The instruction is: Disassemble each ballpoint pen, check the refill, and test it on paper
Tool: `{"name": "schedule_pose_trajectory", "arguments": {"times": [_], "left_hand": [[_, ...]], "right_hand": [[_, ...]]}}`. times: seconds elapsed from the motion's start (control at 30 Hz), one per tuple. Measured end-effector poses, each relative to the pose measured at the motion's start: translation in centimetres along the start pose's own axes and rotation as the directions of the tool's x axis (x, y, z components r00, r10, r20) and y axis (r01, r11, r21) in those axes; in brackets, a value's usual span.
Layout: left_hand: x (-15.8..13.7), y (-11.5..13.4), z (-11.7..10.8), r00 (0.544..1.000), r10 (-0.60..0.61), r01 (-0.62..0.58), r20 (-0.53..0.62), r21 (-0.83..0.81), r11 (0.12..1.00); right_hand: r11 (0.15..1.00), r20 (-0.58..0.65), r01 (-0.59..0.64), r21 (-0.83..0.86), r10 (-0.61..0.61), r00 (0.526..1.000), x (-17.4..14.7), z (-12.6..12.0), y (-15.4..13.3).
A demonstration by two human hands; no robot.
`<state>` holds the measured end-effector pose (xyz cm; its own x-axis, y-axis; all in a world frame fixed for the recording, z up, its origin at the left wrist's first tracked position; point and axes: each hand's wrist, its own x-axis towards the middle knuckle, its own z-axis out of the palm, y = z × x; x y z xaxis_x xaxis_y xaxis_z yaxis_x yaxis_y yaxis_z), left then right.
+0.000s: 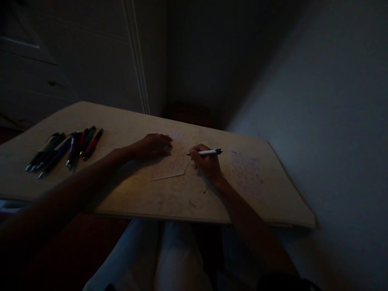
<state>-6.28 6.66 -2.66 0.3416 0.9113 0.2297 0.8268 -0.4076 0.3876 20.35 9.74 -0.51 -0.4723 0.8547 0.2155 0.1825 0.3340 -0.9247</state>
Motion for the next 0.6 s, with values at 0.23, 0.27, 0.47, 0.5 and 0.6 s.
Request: {"name": "schedule_pose_trajectory", "arguments": {"times": [0.23,0.27,0.47,0.5,0.6], "left_hand": [[0.2,0.1,0.0,1.0,0.006,-0.006,-0.01,0.026,1.0],[0.2,0.0,0.1,1.0,0.012,-0.012,-0.018,0.025,1.0],[0.3,-0.6,0.7,0.995,0.072,-0.077,-0.07,-0.063,0.995],[0.3,-0.6,0.8,0.994,0.071,-0.079,-0.083,-0.093,0.993],[0.2,-0.3,0.7,0.991,0.036,-0.06,-0.128,-0.183,0.981]], "right_hand": [[1.0,-0.022,-0.011,0.027,0.012,1.0,0.4,0.1,0.6],[0.999,-0.027,-0.008,0.031,0.009,1.0,0.5,0.1,0.7],[0.999,-0.078,0.011,0.052,-0.007,0.997,0.7,-0.1,0.8],[0.999,-0.086,0.01,0.053,-0.006,0.996,0.7,-0.1,0.9],[0.999,-0.099,0.002,0.044,0.002,0.995,0.6,-0.4,1.1]]}}
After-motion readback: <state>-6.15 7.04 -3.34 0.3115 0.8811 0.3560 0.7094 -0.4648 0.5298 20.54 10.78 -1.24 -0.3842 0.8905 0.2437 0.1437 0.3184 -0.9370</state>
